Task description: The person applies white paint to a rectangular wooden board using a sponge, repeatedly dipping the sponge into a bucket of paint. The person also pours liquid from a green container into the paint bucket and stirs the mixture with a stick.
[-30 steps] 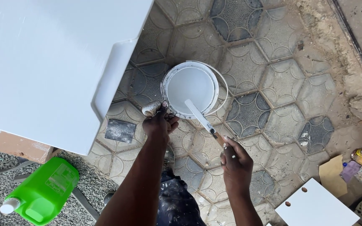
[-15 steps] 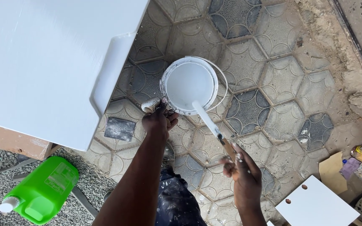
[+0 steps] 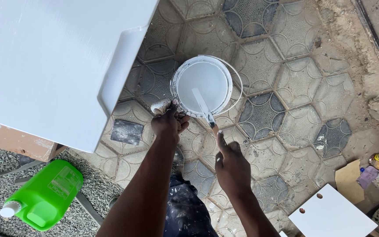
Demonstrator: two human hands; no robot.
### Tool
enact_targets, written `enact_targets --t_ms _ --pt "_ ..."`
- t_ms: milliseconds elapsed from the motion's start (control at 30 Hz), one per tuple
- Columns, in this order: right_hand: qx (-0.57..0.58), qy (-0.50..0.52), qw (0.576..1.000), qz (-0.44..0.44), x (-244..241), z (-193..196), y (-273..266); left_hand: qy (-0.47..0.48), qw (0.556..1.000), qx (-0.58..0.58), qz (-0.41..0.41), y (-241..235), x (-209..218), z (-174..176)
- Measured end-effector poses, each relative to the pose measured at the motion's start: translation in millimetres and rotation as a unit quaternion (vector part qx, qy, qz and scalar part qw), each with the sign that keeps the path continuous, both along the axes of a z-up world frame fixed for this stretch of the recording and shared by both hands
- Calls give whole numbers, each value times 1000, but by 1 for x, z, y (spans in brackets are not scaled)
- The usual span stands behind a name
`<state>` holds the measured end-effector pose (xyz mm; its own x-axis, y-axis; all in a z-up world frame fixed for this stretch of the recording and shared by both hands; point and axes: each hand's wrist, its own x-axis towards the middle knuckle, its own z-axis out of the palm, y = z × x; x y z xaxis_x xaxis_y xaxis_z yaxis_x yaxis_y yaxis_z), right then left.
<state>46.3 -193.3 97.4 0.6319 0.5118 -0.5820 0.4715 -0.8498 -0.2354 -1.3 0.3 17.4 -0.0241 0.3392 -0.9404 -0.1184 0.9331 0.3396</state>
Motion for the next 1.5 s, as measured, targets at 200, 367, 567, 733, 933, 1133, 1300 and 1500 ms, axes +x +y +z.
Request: enact_targets --t_ms 200,367,567,733,933,1133,1300,1500 --pt "-70 10 997 2 -9 33 -46 30 997 -65 4 2 -1 -19" --pt "84 5 988 -127 -15 52 -72 38 996 -79 -11 6 0 -5" --pt "238 284 796 -480 -4 -9 -21 36 997 -56 -31 4 -3 -3" --pt "188 316 793 -486 -2 -22 -57 44 996 -59 -56 11 -2 -2" --pt "195 389 780 -450 -27 -58 -170 63 997 -6 -49 8 -12 -10" --pt "119 380 828 -395 -69 -94 -60 207 935 119 -262 -23 -94 9" --pt "151 448 836 -279 -95 -130 62 170 967 122 -143 -51 -152 27" --pt "164 534 781 -279 -89 -56 81 59 964 122 -229 -56 -156 53"
